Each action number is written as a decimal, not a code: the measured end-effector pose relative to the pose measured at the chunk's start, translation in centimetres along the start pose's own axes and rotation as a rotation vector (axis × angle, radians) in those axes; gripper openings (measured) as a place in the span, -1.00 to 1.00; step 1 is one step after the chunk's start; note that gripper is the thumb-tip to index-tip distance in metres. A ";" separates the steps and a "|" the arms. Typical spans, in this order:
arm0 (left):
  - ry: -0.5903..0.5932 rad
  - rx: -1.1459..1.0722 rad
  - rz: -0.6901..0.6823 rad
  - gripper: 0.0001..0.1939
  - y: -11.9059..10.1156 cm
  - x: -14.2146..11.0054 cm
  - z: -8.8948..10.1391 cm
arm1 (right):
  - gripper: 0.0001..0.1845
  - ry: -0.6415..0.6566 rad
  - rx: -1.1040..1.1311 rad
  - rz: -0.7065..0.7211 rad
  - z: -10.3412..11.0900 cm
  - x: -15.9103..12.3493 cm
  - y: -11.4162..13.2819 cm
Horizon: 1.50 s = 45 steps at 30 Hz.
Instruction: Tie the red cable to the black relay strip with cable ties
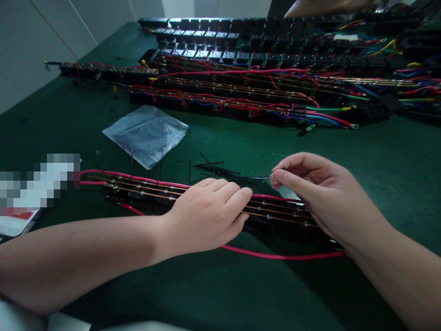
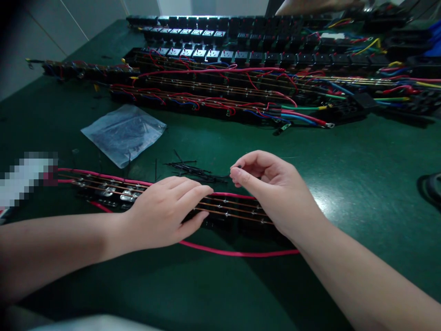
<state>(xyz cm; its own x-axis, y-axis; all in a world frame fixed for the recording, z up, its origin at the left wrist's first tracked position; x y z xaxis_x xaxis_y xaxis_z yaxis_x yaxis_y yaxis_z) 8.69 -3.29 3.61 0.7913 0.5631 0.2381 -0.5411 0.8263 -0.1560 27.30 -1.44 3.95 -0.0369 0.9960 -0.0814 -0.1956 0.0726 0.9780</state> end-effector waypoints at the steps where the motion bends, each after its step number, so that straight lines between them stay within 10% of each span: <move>1: -0.001 -0.017 0.005 -0.72 0.0 0.0 0.0 | -0.86 0.002 -0.003 -0.002 0.0 0.0 0.0; 37: 0.105 -0.395 0.172 -0.75 1.7 0.9 1.6 | -0.88 0.104 -0.102 0.026 -0.6 -0.6 0.4; 45: 0.410 -0.331 0.040 -0.68 2.8 2.5 2.9 | -0.86 0.148 -0.091 0.070 -0.8 -0.6 0.4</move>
<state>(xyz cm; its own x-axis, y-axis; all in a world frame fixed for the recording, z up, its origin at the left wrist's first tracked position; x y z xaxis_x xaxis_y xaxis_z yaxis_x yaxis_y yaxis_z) 8.32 0.36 6.58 0.8540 0.4956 -0.1584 -0.5069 0.7241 -0.4676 26.46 -2.04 4.23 -0.1963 0.9794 -0.0481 -0.2754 -0.0080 0.9613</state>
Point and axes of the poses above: each hand's wrist, its own x-axis towards the middle knuckle, its own z-axis out of the back of the hand, y = z × x, the point moved 4 cm from there along x, towards the middle knuckle, and after that the axes turned 2 degrees about y, right-handed, at the moved point
